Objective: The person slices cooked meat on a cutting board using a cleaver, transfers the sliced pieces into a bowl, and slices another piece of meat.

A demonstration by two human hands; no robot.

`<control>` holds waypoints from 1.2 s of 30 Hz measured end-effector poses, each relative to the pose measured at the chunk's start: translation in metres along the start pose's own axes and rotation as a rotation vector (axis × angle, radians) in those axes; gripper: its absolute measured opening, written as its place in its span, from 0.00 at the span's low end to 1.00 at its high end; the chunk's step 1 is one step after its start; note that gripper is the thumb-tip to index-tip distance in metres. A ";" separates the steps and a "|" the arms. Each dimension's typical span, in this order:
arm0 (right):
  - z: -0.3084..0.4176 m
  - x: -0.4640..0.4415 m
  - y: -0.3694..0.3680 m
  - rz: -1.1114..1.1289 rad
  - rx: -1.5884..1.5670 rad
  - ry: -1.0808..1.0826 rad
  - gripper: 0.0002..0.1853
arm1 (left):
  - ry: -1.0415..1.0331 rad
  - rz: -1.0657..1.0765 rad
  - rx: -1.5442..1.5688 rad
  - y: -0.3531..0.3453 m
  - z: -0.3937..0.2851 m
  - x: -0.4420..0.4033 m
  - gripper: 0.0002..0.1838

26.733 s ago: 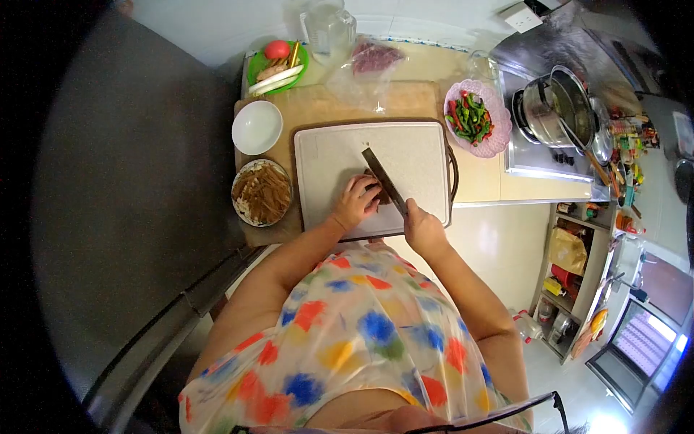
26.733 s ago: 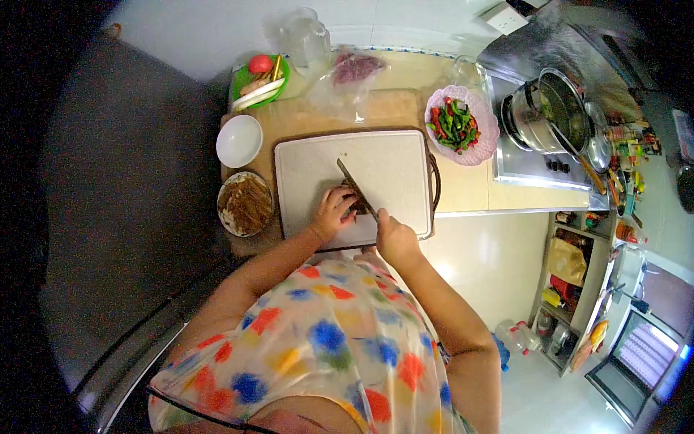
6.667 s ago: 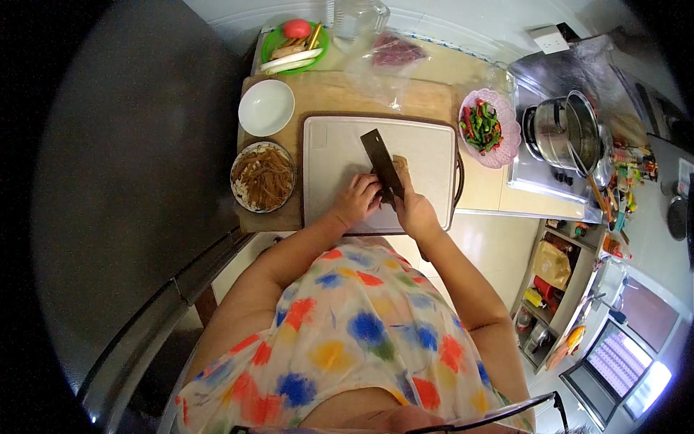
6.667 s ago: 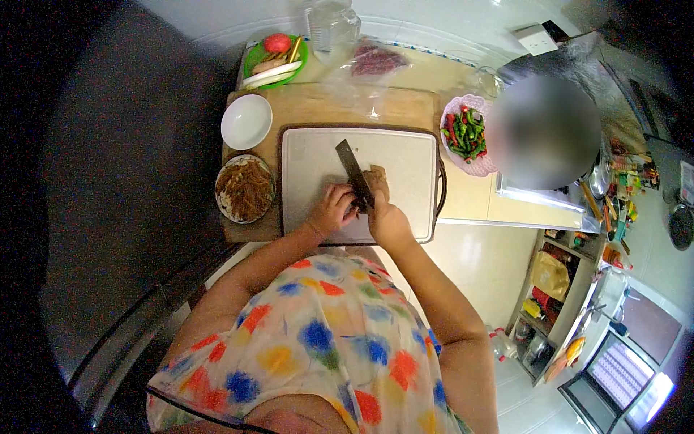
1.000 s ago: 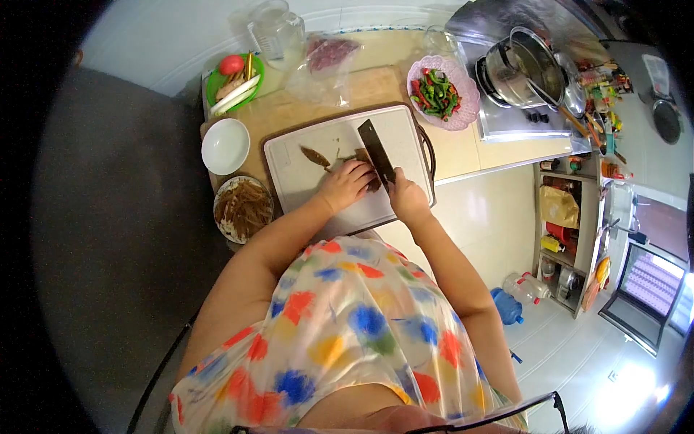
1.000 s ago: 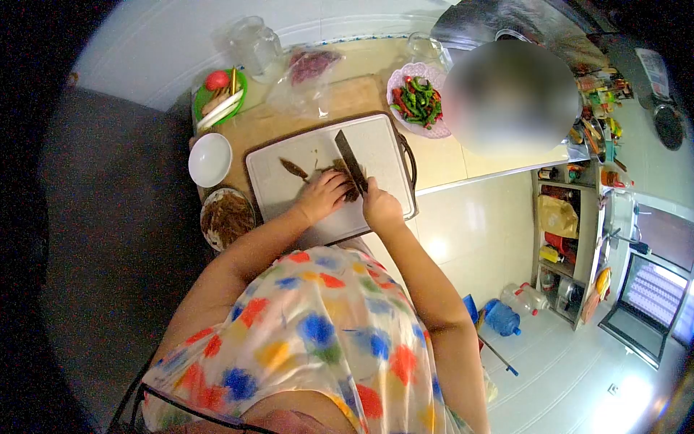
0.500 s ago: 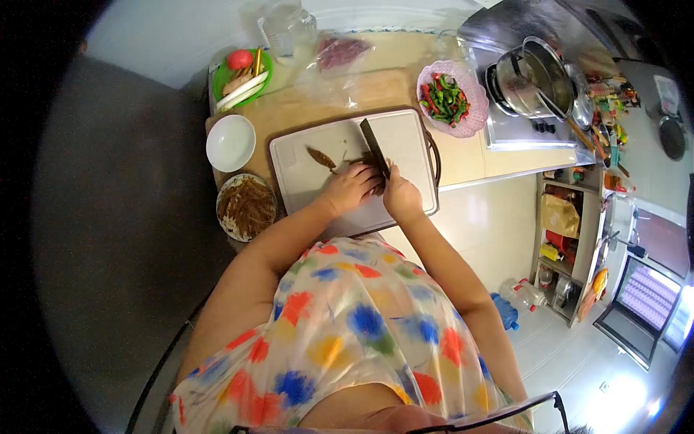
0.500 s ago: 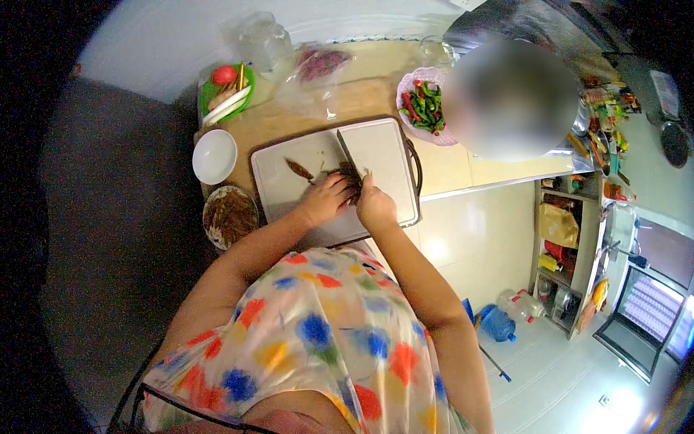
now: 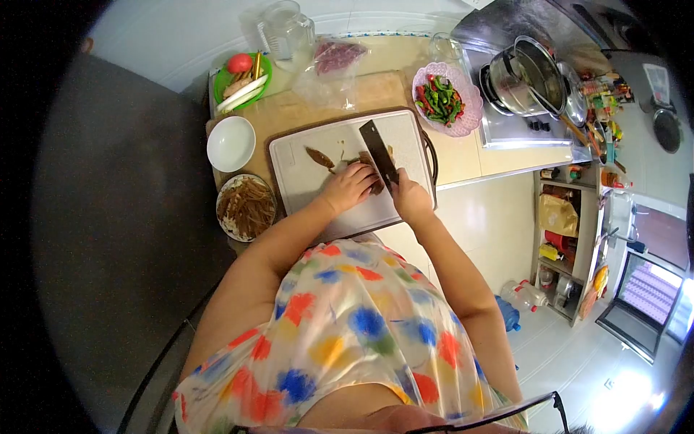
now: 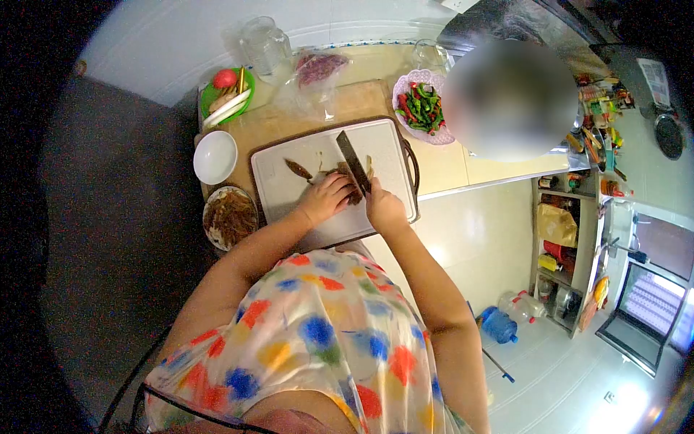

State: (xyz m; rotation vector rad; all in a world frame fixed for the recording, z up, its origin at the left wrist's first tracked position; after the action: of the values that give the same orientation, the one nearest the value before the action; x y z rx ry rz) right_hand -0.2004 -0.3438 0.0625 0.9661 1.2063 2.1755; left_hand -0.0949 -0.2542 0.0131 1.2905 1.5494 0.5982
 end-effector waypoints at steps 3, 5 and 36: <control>0.006 0.004 -0.002 0.020 0.045 0.038 0.17 | 0.002 0.003 0.004 0.000 0.001 -0.001 0.18; 0.005 0.004 -0.004 0.046 0.073 0.035 0.17 | 0.007 0.004 0.013 0.001 0.001 -0.002 0.18; 0.002 0.005 0.001 0.094 -0.001 -0.016 0.11 | 0.010 0.006 0.085 -0.002 0.004 -0.003 0.20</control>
State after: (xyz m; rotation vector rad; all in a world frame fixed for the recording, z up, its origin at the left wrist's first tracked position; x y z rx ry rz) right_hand -0.2015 -0.3396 0.0655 1.0574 1.1747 2.2362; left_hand -0.0923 -0.2582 0.0114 1.3577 1.5948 0.5484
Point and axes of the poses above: each hand's wrist, its own x-axis away from the middle knuckle, its own y-axis out of the back of the hand, z = x × y, the point moved 7 cm from there along -x, towards the middle knuckle, and after that the axes turned 2 degrees about -z, right-handed, at the moved point
